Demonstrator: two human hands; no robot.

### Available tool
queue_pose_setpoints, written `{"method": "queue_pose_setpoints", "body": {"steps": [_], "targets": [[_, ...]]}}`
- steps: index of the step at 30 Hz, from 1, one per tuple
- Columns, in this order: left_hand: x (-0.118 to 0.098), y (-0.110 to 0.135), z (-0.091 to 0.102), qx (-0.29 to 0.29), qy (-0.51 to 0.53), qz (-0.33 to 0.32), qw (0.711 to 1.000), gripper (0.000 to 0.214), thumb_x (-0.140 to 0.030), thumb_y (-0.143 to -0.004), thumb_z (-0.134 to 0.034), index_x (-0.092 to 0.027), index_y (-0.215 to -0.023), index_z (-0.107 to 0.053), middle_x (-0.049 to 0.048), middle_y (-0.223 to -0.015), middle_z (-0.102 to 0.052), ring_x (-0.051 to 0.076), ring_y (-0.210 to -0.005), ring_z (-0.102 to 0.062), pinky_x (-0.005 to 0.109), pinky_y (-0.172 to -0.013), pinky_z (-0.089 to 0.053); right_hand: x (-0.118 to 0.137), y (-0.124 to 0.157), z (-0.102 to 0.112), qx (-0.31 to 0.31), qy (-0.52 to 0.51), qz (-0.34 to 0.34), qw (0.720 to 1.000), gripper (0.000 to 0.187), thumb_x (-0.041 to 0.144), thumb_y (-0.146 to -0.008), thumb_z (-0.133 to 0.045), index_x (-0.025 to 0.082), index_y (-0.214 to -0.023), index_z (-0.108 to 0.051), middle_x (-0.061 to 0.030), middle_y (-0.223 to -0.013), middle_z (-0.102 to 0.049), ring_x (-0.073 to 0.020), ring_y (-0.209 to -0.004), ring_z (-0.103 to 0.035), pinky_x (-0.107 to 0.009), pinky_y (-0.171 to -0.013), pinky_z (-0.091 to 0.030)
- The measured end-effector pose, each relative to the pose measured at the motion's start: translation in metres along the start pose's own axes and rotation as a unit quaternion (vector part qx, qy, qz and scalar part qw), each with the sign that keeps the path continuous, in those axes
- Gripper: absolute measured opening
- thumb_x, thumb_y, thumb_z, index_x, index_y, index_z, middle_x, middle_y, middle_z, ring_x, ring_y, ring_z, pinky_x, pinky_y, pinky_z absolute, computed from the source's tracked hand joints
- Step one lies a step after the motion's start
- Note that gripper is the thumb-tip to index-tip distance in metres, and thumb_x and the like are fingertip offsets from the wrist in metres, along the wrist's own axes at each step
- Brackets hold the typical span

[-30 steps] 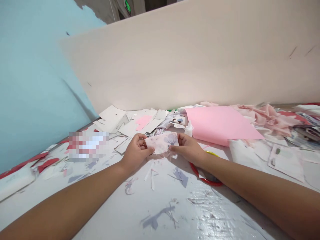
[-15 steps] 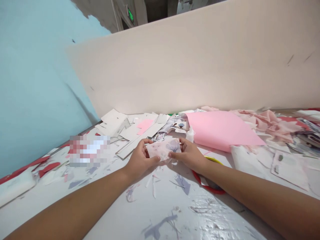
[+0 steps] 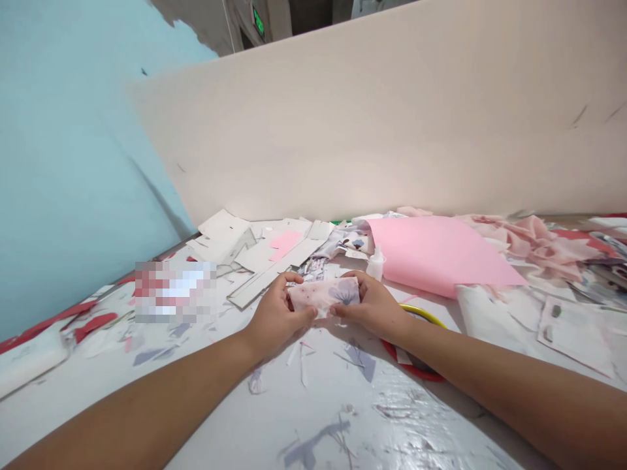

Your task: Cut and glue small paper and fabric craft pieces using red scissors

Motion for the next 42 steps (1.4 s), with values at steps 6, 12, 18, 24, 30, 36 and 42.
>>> {"method": "queue_pose_setpoints", "body": {"steps": [6,12,18,24,30,36,42], "targets": [[-0.004,0.004,0.001,-0.014,-0.009,-0.004,1.0,0.045,-0.027,-0.064,-0.066,-0.023,-0.1,-0.039,-0.0007,-0.075,-0.06,0.016,-0.058,-0.06,0.029,-0.048,-0.05,0.002,0.003,-0.004,0.019,-0.066,0.007,0.998,0.033,0.021,-0.058,-0.072,0.02,-0.083,-0.05,0.0029,-0.073,-0.062,-0.0159,-0.068,-0.06,-0.026,-0.06,-0.048],[-0.012,0.006,0.001,-0.02,-0.004,-0.023,1.0,0.042,-0.025,-0.064,-0.066,-0.023,-0.097,-0.042,-0.0011,-0.076,-0.061,0.015,-0.063,-0.06,0.028,-0.054,-0.049,0.003,0.006,-0.002,0.01,-0.101,0.01,0.995,0.024,0.028,-0.065,-0.068,0.02,-0.081,-0.051,0.0027,-0.069,-0.061,-0.0146,-0.062,-0.058,-0.026,-0.056,-0.045],[-0.036,0.011,0.009,-0.073,-0.155,-0.188,0.967,0.015,-0.02,-0.066,-0.064,-0.019,-0.066,-0.049,0.0037,-0.087,-0.061,0.018,-0.086,-0.057,0.031,-0.077,-0.044,0.013,0.008,0.012,-0.067,0.004,0.074,0.995,0.009,0.02,-0.064,-0.062,0.021,-0.072,-0.056,-0.0013,-0.081,-0.062,-0.0182,-0.075,-0.059,-0.031,-0.067,-0.045],[-0.06,0.029,0.002,-0.064,-0.299,-0.393,0.867,0.018,-0.002,-0.067,-0.052,-0.02,-0.067,-0.05,0.0057,-0.098,-0.052,0.019,-0.1,-0.052,0.033,-0.084,-0.041,0.041,0.02,0.022,-0.122,0.136,0.254,0.95,0.022,0.001,-0.063,-0.049,0.022,-0.069,-0.057,-0.0045,-0.097,-0.056,-0.0202,-0.096,-0.054,-0.036,-0.083,-0.042],[-0.066,0.038,-0.001,-0.042,-0.337,-0.471,0.814,0.025,0.003,-0.066,-0.045,-0.021,-0.07,-0.051,0.0059,-0.097,-0.051,0.02,-0.105,-0.049,0.037,-0.086,-0.041,0.059,0.038,0.02,-0.15,0.198,0.382,0.89,0.028,-0.002,-0.065,-0.044,0.023,-0.073,-0.055,-0.0052,-0.097,-0.056,-0.0207,-0.098,-0.053,-0.037,-0.082,-0.044],[-0.067,0.033,-0.001,-0.038,-0.304,-0.418,0.855,0.014,-0.009,-0.068,-0.054,-0.023,-0.069,-0.057,0.0066,-0.093,-0.058,0.022,-0.099,-0.053,0.037,-0.086,-0.042,0.065,0.041,0.017,-0.144,0.209,0.401,0.88,0.025,0.0,-0.065,-0.046,0.024,-0.073,-0.053,-0.0056,-0.1,-0.059,-0.0219,-0.1,-0.053,-0.04,-0.085,-0.043],[-0.04,0.019,0.009,-0.05,-0.206,-0.207,0.955,0.01,-0.029,-0.075,-0.057,-0.021,-0.08,-0.059,0.0033,-0.079,-0.062,0.018,-0.078,-0.057,0.031,-0.073,-0.046,0.044,0.031,0.021,-0.132,0.096,0.241,0.957,0.004,0.019,-0.073,-0.056,0.022,-0.075,-0.053,-0.0043,-0.081,-0.063,-0.0209,-0.082,-0.06,-0.035,-0.074,-0.046]]}}
Point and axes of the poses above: each hand's wrist, its own y-axis away from the middle knuckle, its own z-axis out of the back of the hand, x = y × z, the point moved 8 cm from there along -y, towards the middle knuckle
